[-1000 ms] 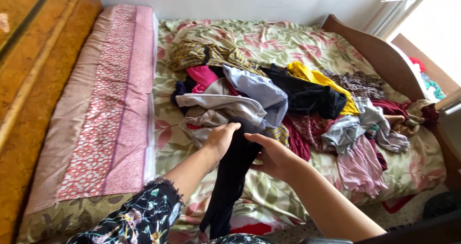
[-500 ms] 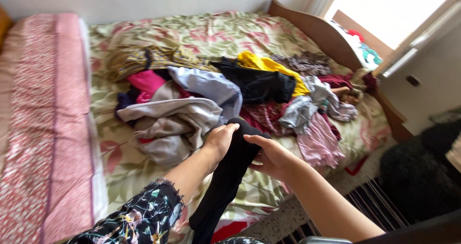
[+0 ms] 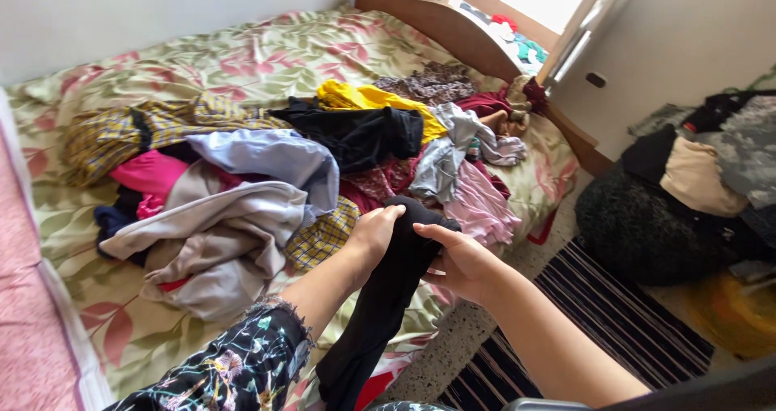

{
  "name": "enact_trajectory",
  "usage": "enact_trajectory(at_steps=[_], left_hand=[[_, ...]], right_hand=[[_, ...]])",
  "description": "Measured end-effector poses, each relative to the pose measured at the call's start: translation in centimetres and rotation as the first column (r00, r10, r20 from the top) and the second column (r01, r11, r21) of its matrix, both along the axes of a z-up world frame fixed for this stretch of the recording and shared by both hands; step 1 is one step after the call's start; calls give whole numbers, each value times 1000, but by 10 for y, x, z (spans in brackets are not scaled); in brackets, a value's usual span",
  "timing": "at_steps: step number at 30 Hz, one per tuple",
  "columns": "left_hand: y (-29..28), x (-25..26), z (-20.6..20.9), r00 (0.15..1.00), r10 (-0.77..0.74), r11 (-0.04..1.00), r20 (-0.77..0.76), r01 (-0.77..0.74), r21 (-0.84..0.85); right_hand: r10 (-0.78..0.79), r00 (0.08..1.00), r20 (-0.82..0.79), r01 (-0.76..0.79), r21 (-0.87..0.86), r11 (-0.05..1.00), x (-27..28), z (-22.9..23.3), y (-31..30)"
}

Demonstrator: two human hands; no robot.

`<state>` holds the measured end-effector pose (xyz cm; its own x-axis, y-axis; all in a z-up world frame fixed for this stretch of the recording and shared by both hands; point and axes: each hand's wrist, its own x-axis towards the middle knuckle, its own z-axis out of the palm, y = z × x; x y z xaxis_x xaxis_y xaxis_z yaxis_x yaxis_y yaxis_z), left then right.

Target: The recorder folds pieces of clothing on a bed and then places them in a stack.

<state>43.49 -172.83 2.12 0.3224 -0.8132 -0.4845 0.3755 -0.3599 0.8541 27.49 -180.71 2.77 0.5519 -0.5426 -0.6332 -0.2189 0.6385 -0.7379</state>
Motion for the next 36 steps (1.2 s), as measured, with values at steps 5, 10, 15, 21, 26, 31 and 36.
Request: enact_trajectory(at_steps=[5,10,15,21,26,31,36], left_hand=[[-12,-8,0,999,-53,999,12,53,-1],[-12,-9,7,998,-61,998,-6,61,2],[-8,1,-4,999,-15,1000,43,14,11],[16,15,1,994,57,998,94,-58,7],[36,26,2,986,140,990,92,-138,-27],[57,38,2,970,216,976,111,-218,9],[76,47,-3,947,277,960,163,-281,-1]], right_hand=[[-50,999,7,50,-3,999,-10,7,-2],[-50,999,7,50,-6,999,-11,8,-6],[-9,1000,-1,9,10,1000,0,2,-5],[68,998,1,-68,57,996,21,-3,-3],[103,995,-11,-102,67,993,42,-1,7],[86,996,1,-86,71,994,57,-10,13],[73,996,41,-76,67,995,69,-41,9]])
